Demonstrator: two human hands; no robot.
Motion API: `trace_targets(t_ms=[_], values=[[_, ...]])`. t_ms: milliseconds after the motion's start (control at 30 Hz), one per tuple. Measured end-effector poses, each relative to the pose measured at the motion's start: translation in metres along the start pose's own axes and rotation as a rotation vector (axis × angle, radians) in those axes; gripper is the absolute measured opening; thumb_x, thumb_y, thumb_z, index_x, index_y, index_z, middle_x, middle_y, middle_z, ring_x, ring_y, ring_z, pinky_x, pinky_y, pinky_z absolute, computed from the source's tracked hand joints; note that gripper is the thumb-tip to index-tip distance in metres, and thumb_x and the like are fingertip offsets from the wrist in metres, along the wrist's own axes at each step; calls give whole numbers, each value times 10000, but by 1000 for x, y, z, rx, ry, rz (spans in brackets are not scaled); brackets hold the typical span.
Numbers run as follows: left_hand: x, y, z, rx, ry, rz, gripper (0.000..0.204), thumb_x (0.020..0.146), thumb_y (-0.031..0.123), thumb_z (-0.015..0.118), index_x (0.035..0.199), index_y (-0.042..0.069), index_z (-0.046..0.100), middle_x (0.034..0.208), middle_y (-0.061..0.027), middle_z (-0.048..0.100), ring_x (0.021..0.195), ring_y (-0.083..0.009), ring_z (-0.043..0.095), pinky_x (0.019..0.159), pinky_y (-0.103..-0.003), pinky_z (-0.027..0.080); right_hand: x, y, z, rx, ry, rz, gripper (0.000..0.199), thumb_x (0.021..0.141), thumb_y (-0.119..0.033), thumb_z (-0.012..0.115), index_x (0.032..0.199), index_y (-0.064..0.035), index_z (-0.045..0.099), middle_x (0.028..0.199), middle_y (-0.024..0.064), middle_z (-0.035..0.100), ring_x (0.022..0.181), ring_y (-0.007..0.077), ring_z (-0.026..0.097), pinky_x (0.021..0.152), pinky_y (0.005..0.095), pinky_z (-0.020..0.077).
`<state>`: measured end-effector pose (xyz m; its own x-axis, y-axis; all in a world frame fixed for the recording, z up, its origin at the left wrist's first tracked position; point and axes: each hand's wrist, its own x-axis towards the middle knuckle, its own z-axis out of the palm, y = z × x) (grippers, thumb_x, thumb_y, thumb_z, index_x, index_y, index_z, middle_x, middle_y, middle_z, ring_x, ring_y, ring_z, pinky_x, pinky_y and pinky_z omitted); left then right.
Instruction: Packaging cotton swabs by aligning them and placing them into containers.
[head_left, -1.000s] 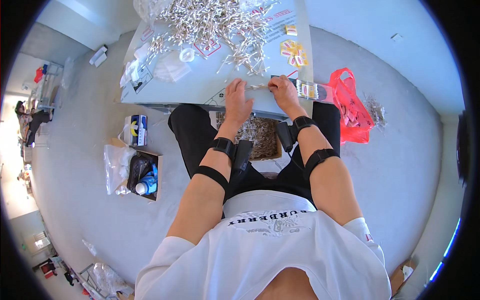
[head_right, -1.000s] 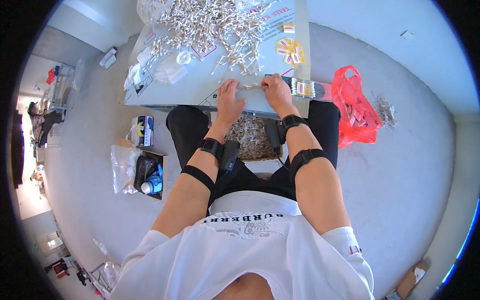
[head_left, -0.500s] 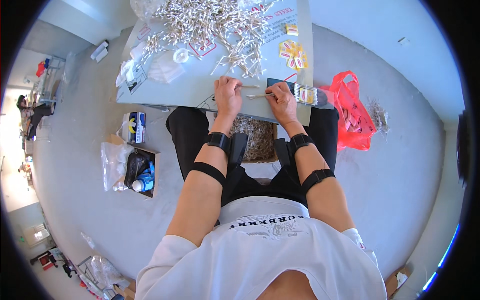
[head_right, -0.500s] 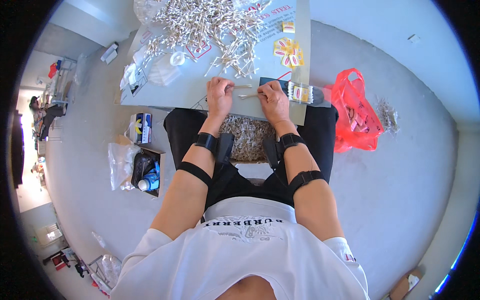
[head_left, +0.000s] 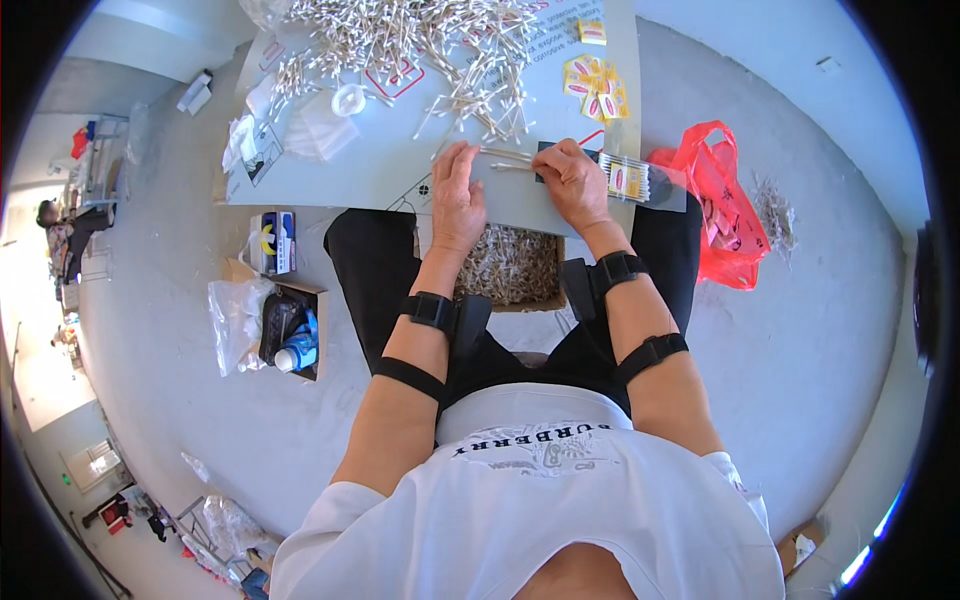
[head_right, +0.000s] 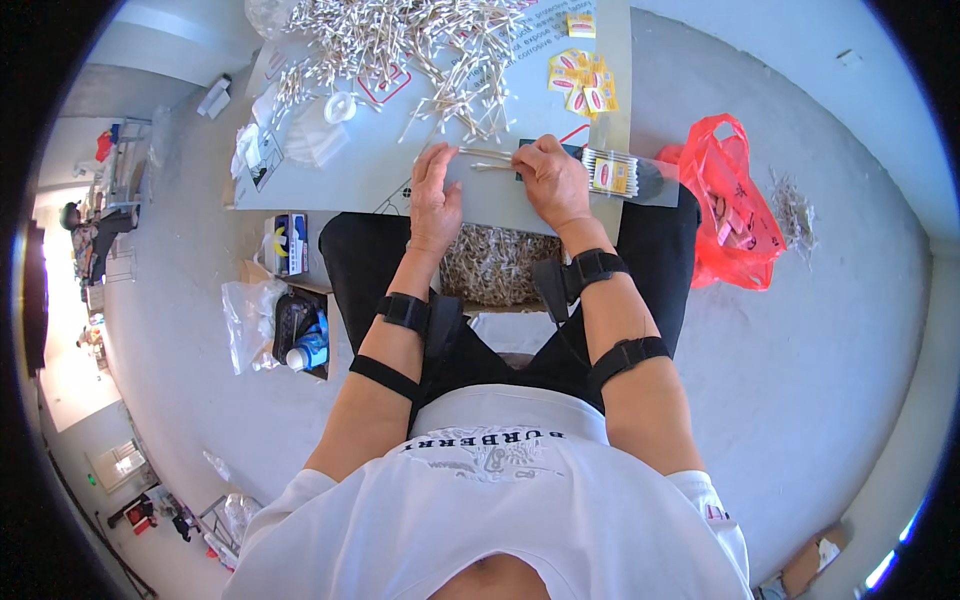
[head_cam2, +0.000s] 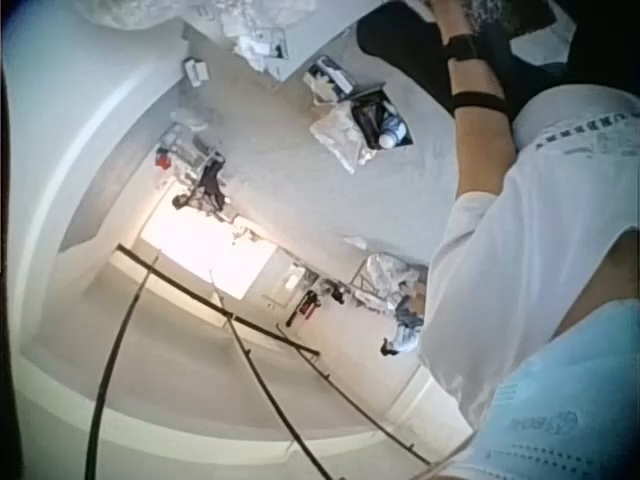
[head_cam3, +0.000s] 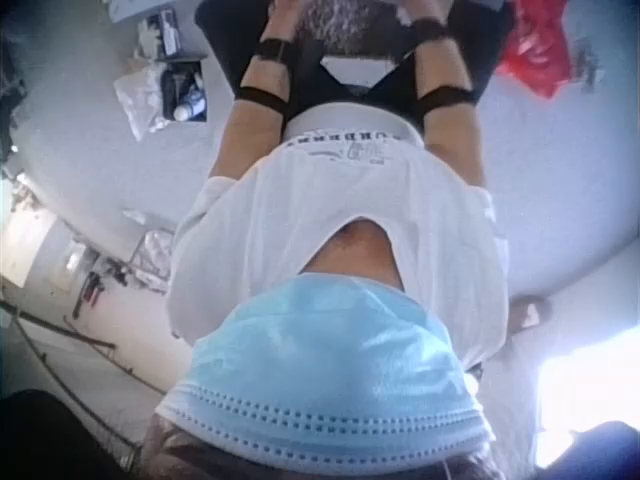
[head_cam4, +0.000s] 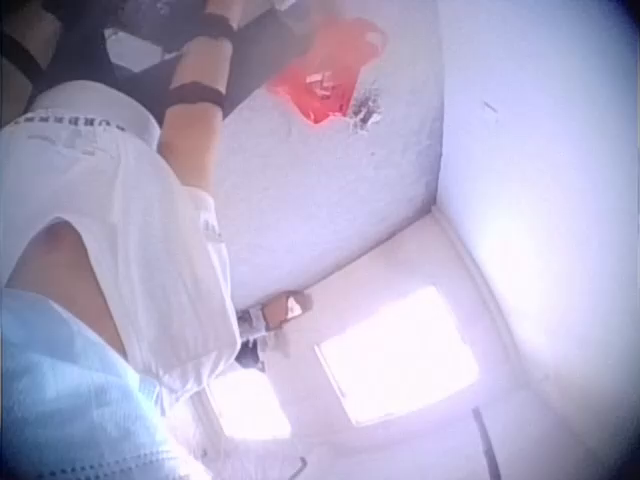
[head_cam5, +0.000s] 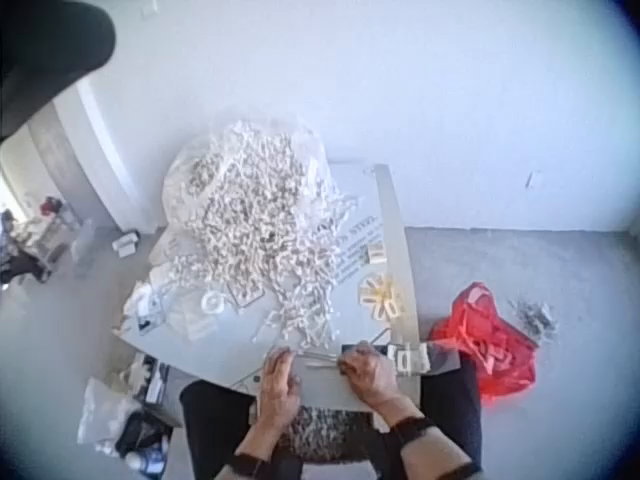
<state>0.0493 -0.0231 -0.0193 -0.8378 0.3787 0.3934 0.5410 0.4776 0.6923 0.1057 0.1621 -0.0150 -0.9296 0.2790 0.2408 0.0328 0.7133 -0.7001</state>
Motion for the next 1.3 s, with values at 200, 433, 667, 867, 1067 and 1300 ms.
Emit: trace_targets(t_ms=[200,433,667,867,1067,1300], values=[[1,-2,-1,-41,27,-36,514,714,-119,602,1204,26,554,1273,-175,546,1208,-382,496,1052,-437,403,1,0,0,19,-2,45,33,867,-147,650,877,-162,678,915,46,631,799,302,659,676,415,520],[-1,2,0,29,-7,4,527,752,-34,635,1264,43,536,1356,-171,491,1266,-367,458,1066,-454,384,-1,0,2,41,97,53,28,868,-130,648,891,-140,660,891,69,625,781,319,653,662,425,515],[-13,36,23,443,-291,42,752,861,354,686,1475,49,377,1580,-178,249,1478,-355,192,1176,-534,173,-5,-2,1,28,38,34,53,834,-138,688,871,-120,656,881,68,627,768,313,652,636,410,516],[-9,33,21,457,-344,22,790,876,408,662,1488,24,342,1591,-174,230,1492,-344,158,1184,-541,137,-9,1,0,131,73,80,131,789,-71,708,914,-92,671,897,86,620,782,311,655,663,396,531],[-6,35,20,451,-321,40,772,860,380,679,1463,10,370,1562,-174,275,1468,-361,206,1180,-540,148,-9,-4,-8,156,-35,139,191,765,-59,721,947,-89,671,948,90,618,821,305,660,706,388,534],[4,29,13,318,-136,31,581,815,195,710,1319,-5,503,1297,-136,472,1235,-371,416,1062,-520,310,-9,-8,-9,90,-34,126,148,765,-64,724,898,-93,665,919,85,607,787,303,657,684,397,528]])
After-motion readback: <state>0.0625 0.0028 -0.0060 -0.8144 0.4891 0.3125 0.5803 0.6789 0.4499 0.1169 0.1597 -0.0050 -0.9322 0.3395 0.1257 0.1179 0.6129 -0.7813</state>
